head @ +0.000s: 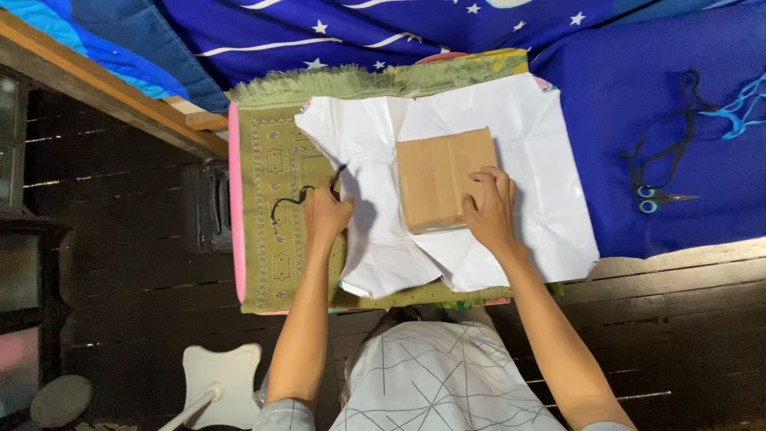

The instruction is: The person places a small cardboard box on a green patterned cloth and folds the cloth around it. They then pick up a black ribbon, place it across the wrapped box, and tie a knot to secure the ribbon. The process is performed by hand on a wooden surface.

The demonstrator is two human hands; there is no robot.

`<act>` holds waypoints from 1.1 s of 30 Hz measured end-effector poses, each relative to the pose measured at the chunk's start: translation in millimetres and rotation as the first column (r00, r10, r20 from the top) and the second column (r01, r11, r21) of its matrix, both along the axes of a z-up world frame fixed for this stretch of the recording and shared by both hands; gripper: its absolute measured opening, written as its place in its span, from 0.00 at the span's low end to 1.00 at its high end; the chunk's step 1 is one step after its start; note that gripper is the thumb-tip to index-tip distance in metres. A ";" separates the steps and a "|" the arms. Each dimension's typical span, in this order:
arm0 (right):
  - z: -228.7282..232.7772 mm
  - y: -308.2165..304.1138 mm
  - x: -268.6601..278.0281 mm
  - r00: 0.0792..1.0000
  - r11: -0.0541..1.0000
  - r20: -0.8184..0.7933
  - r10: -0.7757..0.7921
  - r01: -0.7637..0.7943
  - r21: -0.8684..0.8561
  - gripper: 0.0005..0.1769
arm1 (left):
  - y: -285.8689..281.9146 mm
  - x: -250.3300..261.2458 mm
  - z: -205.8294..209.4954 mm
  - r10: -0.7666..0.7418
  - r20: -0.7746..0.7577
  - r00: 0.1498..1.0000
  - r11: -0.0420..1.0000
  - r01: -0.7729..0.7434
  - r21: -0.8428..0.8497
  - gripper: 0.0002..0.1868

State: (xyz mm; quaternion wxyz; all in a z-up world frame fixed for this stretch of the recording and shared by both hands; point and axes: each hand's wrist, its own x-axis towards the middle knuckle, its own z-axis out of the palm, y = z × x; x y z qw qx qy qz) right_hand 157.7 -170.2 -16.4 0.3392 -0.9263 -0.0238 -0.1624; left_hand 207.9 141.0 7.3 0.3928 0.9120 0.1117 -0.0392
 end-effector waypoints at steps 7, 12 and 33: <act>-21.2 -38.7 13.0 0.998 0.995 -0.036 -0.044 0.040 -0.086 0.39 | -64.1 -13.9 32.1 0.031 -0.007 0.999 0.996 -0.032 -0.080 0.24; -39.0 -59.2 29.2 0.981 0.981 -0.178 0.074 -0.039 0.192 0.42 | -136.1 -13.1 22.2 -0.078 0.289 0.954 0.996 0.089 -0.026 0.21; -22.2 -34.5 40.6 0.955 0.991 -0.276 0.106 -0.124 -0.046 0.66 | -157.7 5.1 -34.4 -0.173 0.066 0.983 0.912 0.185 -0.366 0.30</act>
